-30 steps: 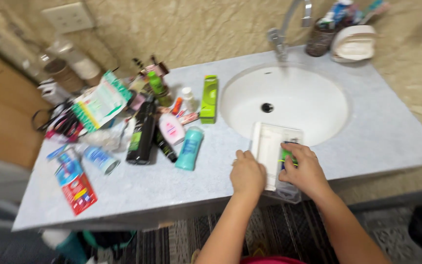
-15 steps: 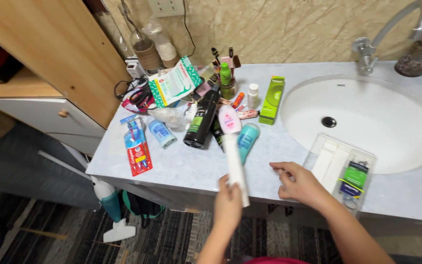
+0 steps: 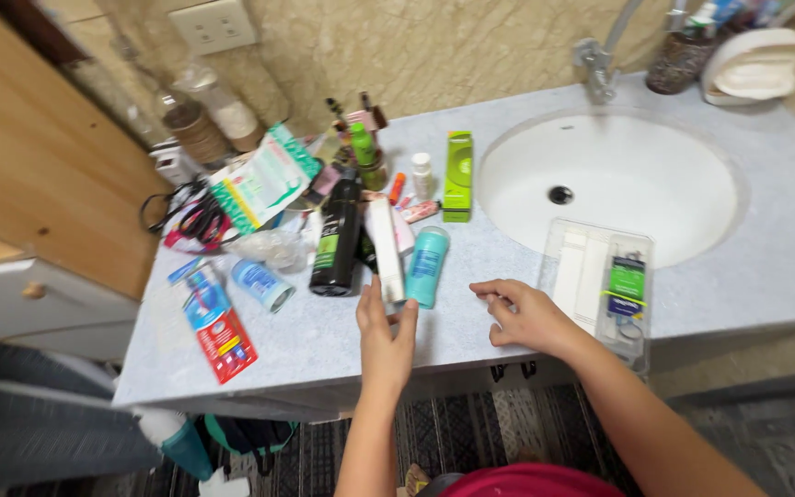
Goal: The person empties a bathroom cabinet onto the countertop, then systematically removes items from a clear organizer and places them on the counter. They continue to remove various toiletries, wipes, and other supplies from the cabinet and drawers, arranging them on the countertop.
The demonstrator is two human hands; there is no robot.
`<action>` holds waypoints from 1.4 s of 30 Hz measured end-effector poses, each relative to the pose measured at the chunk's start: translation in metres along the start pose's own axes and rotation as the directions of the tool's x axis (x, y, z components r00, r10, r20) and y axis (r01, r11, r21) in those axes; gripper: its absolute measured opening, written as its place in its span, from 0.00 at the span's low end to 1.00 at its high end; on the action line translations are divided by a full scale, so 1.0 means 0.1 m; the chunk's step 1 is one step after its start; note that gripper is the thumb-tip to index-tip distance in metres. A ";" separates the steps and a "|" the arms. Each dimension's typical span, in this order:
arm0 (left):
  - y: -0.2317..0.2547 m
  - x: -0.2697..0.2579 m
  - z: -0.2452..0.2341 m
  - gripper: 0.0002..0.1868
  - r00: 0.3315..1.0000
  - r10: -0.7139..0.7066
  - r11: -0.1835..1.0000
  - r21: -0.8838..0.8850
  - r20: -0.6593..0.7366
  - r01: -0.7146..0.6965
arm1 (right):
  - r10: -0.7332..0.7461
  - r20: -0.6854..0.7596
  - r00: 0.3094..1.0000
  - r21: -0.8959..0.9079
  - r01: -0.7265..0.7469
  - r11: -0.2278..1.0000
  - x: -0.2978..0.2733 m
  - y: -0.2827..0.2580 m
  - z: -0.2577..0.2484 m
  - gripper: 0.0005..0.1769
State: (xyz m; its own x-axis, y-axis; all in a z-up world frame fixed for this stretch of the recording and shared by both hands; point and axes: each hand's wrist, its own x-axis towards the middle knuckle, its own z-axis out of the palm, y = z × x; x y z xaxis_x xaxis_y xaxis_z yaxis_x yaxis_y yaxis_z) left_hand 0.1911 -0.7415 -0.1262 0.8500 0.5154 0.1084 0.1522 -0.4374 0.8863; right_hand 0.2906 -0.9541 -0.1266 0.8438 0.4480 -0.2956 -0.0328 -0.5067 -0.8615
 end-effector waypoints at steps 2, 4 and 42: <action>0.06 -0.05 0.11 0.36 0.999 0.015 1.000 0.015 0.042 -0.015 | 0.031 -0.010 0.999 0.137 -0.029 0.990 -0.07 0.06 -0.07 0.21; 0.12 -0.13 0.30 0.32 0.995 0.075 0.997 0.012 0.066 -0.076 | 0.065 -0.070 0.995 0.196 -0.050 0.979 -0.16 0.17 -0.21 0.21; 0.53 0.75 0.43 0.37 0.937 0.342 0.767 0.595 -0.065 -0.239 | 0.117 -0.344 0.932 -0.187 -0.190 0.964 -0.41 0.32 -0.88 0.30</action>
State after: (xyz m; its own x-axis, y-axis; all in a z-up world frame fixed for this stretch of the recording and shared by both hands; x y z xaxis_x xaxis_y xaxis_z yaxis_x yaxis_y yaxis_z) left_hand 0.2847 -0.7574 -0.0900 0.8162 0.3812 0.4341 0.2137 -0.8973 0.3862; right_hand 0.3019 -1.0536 -0.1062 0.9666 0.1046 -0.2341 -0.0917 -0.7114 -0.6967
